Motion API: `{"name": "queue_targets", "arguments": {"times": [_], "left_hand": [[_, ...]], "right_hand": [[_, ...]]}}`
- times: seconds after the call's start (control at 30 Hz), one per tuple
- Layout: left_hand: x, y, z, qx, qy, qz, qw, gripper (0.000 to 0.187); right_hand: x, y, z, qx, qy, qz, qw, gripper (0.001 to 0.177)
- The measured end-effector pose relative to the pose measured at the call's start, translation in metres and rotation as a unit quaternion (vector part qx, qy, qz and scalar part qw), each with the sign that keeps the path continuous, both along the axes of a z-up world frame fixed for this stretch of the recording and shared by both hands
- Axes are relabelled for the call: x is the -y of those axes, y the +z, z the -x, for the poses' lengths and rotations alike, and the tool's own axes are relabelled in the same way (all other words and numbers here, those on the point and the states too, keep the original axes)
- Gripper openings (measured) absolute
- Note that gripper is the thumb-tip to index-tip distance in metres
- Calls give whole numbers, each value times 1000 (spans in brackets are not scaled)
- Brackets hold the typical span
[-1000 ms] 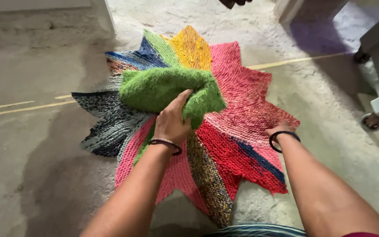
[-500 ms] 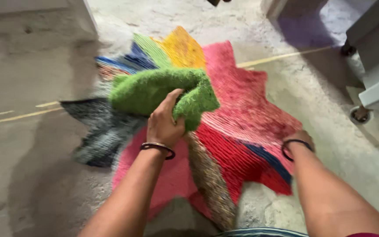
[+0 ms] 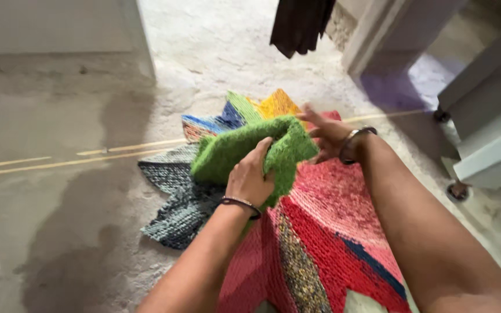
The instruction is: The person folds a multicolored knitted rug by hand, then picks up and folds a green rug. The person handles each rug individually, aligning edges and folding them into smaller rectangles on the floor.
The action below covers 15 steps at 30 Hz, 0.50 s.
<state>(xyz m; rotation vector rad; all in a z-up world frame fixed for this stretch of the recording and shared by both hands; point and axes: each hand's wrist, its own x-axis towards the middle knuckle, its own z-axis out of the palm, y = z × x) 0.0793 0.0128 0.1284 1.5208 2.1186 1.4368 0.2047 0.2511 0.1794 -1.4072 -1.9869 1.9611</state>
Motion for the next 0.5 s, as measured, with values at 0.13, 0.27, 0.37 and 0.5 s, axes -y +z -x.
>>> {"name": "queue_targets", "arguments": {"times": [0.13, 0.27, 0.37, 0.5], "left_hand": [[6, 13, 17, 40, 58, 65, 995, 81], [18, 19, 44, 34, 42, 50, 997, 74], [14, 24, 68, 35, 31, 20, 999, 65], [12, 58, 102, 39, 6, -57, 998, 54]], "right_hand": [[73, 59, 49, 88, 221, -139, 961, 91], [89, 79, 65, -5, 321, -226, 920, 87], [90, 103, 62, 18, 288, -158, 944, 94], [95, 96, 57, -13, 200, -93, 975, 98]]}}
